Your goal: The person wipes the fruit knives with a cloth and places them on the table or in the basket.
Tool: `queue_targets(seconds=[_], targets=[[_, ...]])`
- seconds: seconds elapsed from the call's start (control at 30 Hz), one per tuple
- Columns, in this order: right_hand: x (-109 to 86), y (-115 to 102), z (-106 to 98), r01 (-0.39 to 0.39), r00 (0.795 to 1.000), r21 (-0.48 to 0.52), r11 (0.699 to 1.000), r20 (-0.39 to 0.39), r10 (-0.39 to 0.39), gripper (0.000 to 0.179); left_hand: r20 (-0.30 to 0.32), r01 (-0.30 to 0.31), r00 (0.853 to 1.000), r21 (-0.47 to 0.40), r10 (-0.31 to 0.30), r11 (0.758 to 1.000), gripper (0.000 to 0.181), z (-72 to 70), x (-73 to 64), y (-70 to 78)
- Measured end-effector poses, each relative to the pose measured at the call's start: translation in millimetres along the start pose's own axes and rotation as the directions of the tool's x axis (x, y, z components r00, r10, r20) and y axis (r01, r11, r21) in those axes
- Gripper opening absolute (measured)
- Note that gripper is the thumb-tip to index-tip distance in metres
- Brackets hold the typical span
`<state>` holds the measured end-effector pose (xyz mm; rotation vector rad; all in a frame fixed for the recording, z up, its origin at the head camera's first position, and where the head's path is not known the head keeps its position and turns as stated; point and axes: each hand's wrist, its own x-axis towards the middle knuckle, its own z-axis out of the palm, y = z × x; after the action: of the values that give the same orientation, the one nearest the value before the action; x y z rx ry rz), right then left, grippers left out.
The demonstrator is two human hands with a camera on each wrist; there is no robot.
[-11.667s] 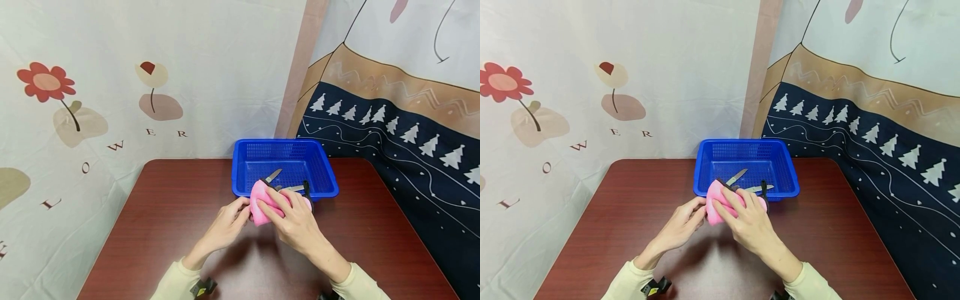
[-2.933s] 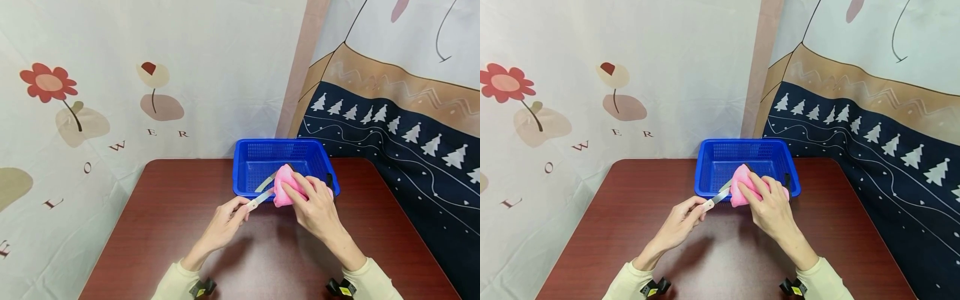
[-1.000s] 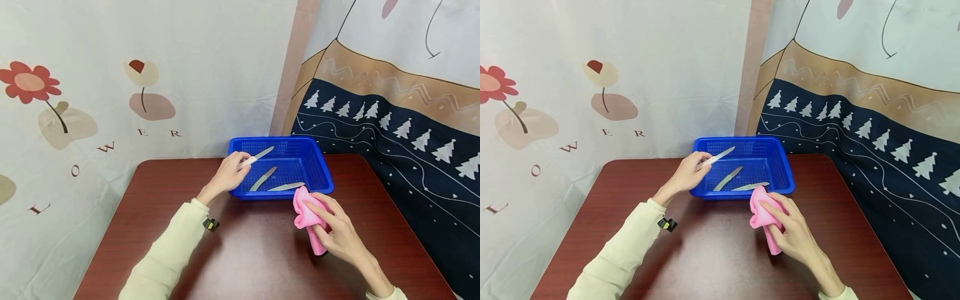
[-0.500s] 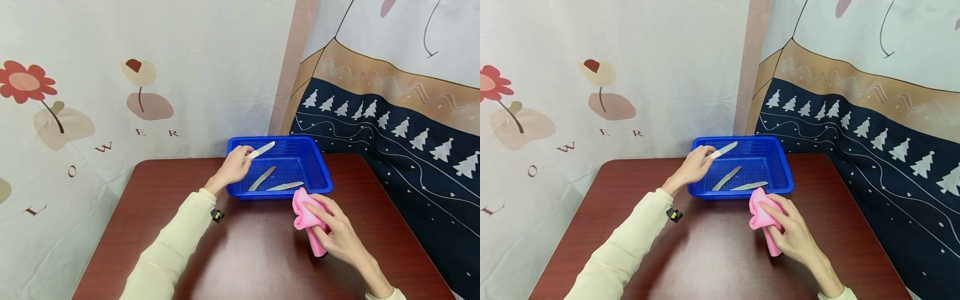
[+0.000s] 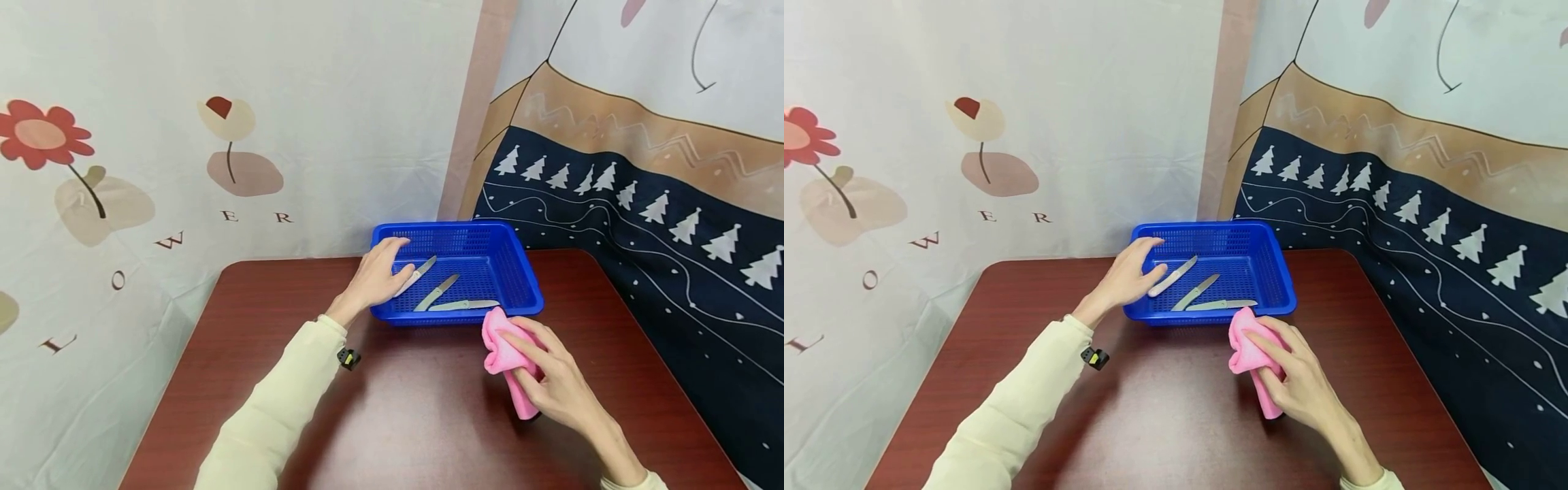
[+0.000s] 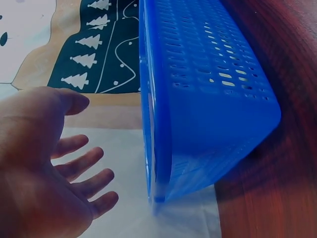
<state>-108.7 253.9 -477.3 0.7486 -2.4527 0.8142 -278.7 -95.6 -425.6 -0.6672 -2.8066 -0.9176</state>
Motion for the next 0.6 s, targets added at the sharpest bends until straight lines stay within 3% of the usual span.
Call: queue_targets(seconds=[0.23, 0.43, 0.6], targets=[[-6.6, 6.8, -11.2, -0.041, 0.999, -0.008, 0.999, -0.015, 0.041, 0.078, -0.006, -0.056, 0.998, 0.068, 0.057, 0.996, 0.066, -4.3, -18.4, 1.5], [-15.3, 21.1, -27.6, -0.079, 0.996, -0.017, 0.997, -0.037, 0.078, 0.072, -0.063, -0.109, 0.992, 0.024, 0.111, 0.994, 0.064, -7.2, -41.2, 3.1], [-25.3, 40.1, -43.9, -0.074, 0.988, -0.008, 0.997, -0.138, 0.072, 0.064, -0.102, -0.136, 0.986, -0.020, 0.133, 0.990, 0.060, -12.6, -62.2, 3.9]])
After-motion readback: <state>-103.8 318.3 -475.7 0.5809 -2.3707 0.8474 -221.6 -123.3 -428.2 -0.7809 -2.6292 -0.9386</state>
